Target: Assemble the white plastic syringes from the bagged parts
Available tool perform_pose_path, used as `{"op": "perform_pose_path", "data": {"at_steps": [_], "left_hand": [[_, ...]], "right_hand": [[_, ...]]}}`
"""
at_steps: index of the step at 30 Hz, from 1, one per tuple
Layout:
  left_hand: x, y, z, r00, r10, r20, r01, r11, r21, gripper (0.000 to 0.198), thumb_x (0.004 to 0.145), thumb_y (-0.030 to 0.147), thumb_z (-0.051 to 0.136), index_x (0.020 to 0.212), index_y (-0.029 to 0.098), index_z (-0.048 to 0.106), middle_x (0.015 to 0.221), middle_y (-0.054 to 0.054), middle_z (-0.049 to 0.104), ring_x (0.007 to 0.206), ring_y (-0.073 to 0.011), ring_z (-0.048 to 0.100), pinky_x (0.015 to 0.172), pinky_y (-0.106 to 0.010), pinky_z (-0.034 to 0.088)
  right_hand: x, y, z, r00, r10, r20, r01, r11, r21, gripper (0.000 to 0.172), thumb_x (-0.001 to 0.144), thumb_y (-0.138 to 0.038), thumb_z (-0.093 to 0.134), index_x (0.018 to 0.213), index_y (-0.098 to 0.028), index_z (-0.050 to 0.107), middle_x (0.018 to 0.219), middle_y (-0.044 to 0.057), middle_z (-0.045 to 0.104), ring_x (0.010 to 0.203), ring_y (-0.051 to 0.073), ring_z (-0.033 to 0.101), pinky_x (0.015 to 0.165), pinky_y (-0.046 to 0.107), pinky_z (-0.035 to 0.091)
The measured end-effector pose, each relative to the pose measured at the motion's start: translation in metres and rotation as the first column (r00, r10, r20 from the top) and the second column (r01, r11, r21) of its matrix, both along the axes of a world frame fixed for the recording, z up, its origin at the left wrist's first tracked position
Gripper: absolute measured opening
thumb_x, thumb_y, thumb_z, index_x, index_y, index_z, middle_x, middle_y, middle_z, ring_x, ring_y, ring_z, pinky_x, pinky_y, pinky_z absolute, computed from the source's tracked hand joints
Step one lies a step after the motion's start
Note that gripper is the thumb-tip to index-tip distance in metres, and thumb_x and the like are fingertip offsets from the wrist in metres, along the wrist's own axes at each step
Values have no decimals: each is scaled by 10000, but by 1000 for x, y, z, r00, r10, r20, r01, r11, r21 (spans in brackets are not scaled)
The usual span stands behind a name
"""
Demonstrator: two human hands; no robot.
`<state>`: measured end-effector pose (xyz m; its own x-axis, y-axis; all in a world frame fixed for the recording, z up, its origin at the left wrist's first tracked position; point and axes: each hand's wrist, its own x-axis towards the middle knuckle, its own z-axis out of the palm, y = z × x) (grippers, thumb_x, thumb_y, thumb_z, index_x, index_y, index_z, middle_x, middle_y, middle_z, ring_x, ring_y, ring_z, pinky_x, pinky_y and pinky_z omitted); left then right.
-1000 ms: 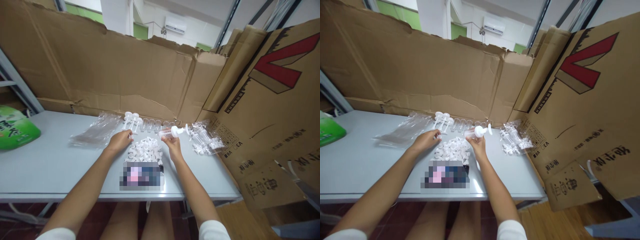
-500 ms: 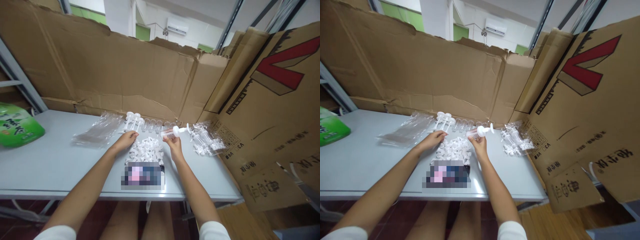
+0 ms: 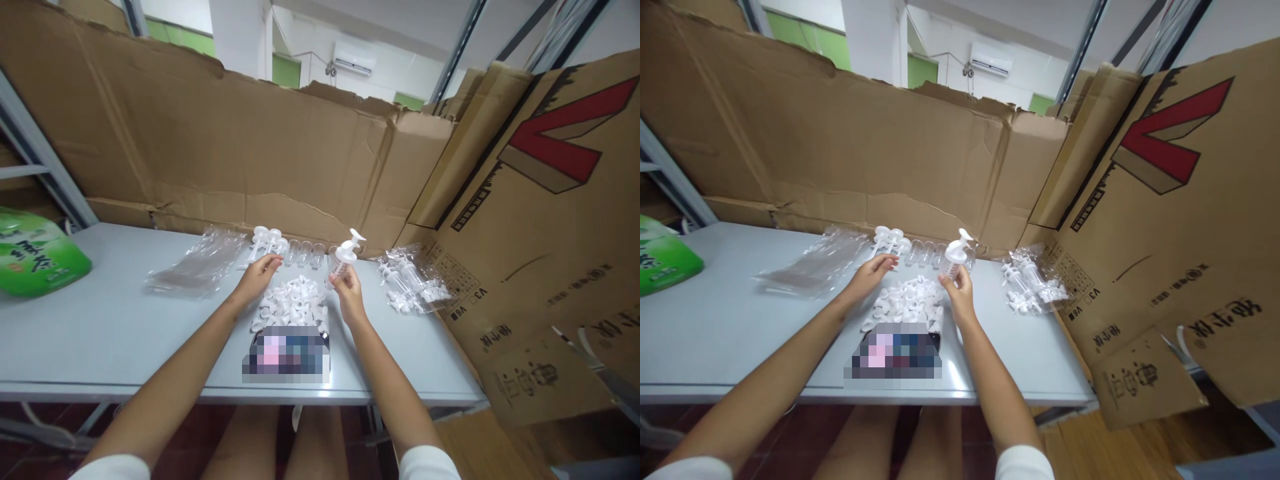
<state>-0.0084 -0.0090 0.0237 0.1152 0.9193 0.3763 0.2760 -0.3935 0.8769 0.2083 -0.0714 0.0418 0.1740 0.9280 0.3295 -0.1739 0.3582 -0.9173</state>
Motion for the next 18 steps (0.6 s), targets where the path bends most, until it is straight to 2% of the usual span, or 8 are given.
{"op": "perform_pose_path", "data": {"at_steps": [3,7,10,12,14,16,18], "left_hand": [[7,-14,13,976,-138,170,127,989,74,463,818,511,387,1016,142,586,1047,-111,614,989,-233,546,860,-333,392],[22,-33,20,880,-339,332,329,940,90,492,825,511,390,1135,168,558,1157,-110,580,1092,-251,494,916,-365,358],[33,-45,19,780,-446,439,482,876,34,576,766,557,467,1196,177,518,1208,-122,545,995,-258,542,834,-368,423],[36,-52,19,707,-475,524,569,822,-22,605,747,572,481,1220,194,486,1254,-134,502,804,-224,588,643,-340,478],[38,-57,20,648,-473,597,622,781,-57,566,750,550,490,1209,219,475,1295,-130,461,676,-186,581,487,-297,455],[38,-59,20,621,-445,645,625,778,-65,487,769,502,497,1170,226,490,1295,-116,461,659,-177,579,454,-280,442],[39,-59,18,636,-402,659,579,812,-64,431,773,447,527,1134,213,510,1245,-105,511,728,-190,593,538,-295,469]], "right_hand": [[-3,-3,1,994,109,-24,-109,994,-4,395,678,-342,646,1043,-237,536,967,28,574,820,154,552,689,293,500],[-9,-9,2,975,221,35,-220,975,-43,440,645,-382,672,1033,-222,541,904,37,595,758,160,569,578,248,482],[-17,-15,2,923,375,90,-366,925,-101,436,645,-420,667,1007,-198,567,874,41,610,718,156,575,536,233,454],[-24,-19,1,865,493,89,-480,866,-138,430,664,-453,643,998,-189,583,861,43,617,664,143,571,507,231,432],[-29,-22,0,820,570,58,-557,817,-151,427,680,-480,618,995,-192,595,873,46,617,648,138,569,486,228,414],[-31,-22,-1,810,583,55,-571,808,-145,400,692,-471,612,980,-193,607,852,37,614,627,126,559,483,225,407],[-30,-21,0,843,529,102,-515,847,-135,374,688,-422,634,981,-191,610,778,13,607,569,98,525,485,218,404]]}}
